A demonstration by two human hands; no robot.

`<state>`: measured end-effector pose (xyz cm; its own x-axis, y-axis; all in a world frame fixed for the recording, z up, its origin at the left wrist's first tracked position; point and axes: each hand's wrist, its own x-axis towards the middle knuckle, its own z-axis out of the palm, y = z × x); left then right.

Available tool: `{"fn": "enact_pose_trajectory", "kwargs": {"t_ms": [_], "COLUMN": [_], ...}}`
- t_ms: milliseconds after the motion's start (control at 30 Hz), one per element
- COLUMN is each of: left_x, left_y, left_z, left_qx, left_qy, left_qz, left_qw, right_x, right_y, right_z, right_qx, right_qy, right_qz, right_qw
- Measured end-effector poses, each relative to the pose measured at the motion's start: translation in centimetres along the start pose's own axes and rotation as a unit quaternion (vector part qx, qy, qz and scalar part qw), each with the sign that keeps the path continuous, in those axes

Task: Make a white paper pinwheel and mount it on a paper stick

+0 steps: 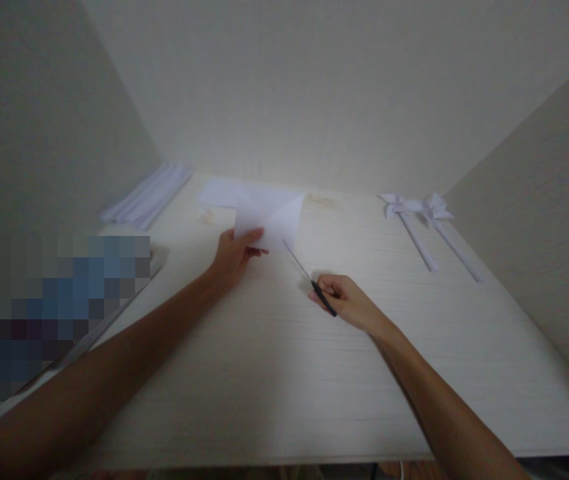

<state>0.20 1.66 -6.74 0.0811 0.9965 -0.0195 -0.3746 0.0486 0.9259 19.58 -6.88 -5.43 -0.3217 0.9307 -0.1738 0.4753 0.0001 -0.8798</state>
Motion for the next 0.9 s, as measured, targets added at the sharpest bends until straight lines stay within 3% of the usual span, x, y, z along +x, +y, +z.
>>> {"fn": "enact_pose_trajectory", "kwargs": {"t_ms": [467,900], "left_x": [-0.52,-0.44], "left_y": [-0.23,-0.33], "left_z": [0.2,0.1], "left_qx": [0.051,0.062], "left_qy": [-0.075,-0.063], "left_qz": [0.011,0.008], "left_qw": [0.996,0.996], "right_x": [-0.07,0.03], "right_y": [0.3,0.38], "right_z": [-0.1,-0.05], "right_qx": [-0.001,-0.007], "right_qy": [-0.007,0.005], "right_qz": [-0.008,0.0], "right_qw": [1.0,1.0]}}
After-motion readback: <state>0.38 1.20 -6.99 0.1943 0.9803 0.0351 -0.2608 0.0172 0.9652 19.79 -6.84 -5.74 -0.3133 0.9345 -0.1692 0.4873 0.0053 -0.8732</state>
